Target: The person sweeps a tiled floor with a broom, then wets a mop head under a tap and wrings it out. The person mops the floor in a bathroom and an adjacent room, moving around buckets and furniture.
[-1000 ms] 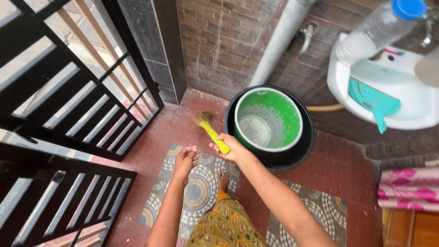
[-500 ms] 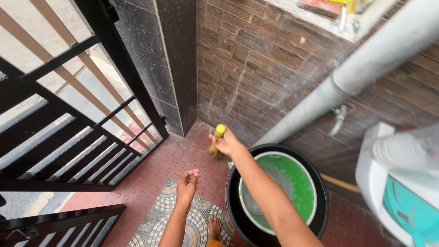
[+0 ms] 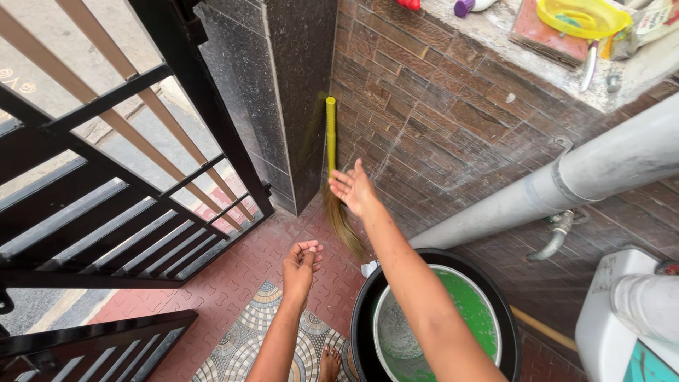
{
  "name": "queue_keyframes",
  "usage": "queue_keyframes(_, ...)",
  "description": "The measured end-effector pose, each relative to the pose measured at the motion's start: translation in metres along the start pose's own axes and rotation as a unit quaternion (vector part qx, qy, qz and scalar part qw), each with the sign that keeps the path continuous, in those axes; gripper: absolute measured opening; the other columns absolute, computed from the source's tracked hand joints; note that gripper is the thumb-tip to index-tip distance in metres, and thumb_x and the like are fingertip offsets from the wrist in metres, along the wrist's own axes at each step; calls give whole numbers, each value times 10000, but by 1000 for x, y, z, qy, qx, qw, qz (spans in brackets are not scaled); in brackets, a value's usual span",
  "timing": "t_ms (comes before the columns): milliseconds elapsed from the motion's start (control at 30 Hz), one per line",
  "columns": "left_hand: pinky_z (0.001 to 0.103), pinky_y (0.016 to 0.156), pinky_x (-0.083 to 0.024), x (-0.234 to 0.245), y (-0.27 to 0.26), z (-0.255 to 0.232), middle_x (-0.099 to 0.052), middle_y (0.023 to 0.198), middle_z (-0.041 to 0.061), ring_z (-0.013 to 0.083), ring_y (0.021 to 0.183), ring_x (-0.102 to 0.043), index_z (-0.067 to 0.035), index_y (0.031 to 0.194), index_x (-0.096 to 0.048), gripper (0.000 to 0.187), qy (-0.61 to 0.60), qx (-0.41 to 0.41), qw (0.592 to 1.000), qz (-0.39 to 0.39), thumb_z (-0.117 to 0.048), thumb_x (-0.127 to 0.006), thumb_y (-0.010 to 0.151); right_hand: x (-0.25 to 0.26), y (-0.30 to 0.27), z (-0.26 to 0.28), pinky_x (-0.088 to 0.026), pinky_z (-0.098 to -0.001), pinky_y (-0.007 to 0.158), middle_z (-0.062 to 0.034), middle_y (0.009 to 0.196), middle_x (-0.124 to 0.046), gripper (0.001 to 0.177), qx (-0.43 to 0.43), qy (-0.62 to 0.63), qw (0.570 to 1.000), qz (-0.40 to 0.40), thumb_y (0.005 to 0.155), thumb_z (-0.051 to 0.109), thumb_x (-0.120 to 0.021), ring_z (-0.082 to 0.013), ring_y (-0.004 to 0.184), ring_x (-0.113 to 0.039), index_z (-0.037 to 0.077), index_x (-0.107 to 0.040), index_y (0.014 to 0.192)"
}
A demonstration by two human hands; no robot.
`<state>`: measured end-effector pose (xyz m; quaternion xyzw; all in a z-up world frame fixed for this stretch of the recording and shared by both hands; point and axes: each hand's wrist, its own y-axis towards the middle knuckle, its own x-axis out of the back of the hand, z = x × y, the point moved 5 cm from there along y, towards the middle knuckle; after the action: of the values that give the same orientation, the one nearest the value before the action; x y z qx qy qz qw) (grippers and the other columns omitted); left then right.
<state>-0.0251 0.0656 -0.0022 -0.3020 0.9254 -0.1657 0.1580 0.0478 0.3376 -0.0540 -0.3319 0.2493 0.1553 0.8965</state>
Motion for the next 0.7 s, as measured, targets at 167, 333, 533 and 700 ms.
queue_keyframes(167, 255, 738, -546, -17, -8, -17, -753, 1039, 34, 93, 848, -651, -53, 1141, -673, 179, 4, -16, 1000, 22, -130, -596, 999, 25, -85, -35, -565, -343, 801, -59, 997, -704, 380, 11, -50, 998, -30, 990, 321, -603, -165, 867, -669, 87, -646, 1286)
queue_keyframes(333, 251, 676, -530, -51, -38, -37, -736, 948, 21, 81, 759, -612, -63, 1127, -687, 173, 35, -45, 995, 80, -132, -595, 997, 22, -214, -40, -570, -291, 756, -2, 856, -662, 218, 81, -61, 995, -17, 1022, 203, -581, -109, 781, -658, 74, -688, 1163)
queue_keyframes(533, 250, 642, -518, -90, -108, -20, -686, 856, 18, 70, 709, -595, -41, 1091, -680, 141, 33, -39, 983, 178, -121, -616, 994, 35, -348, -36, -576, -279, 736, 3, 844, -651, 188, 169, -80, 979, -80, 1037, 208, -588, -98, 764, -644, 66, -684, 1114)
queue_keyframes(700, 246, 627, -500, -103, -204, 17, -673, 836, 16, 71, 694, -581, -39, 1079, -673, 130, 38, -1, 957, 286, -121, -610, 1000, 71, -469, -66, -575, -280, 730, 3, 840, -648, 189, 225, -57, 960, -158, 1028, 213, -584, -95, 765, -648, 73, -686, 1103)
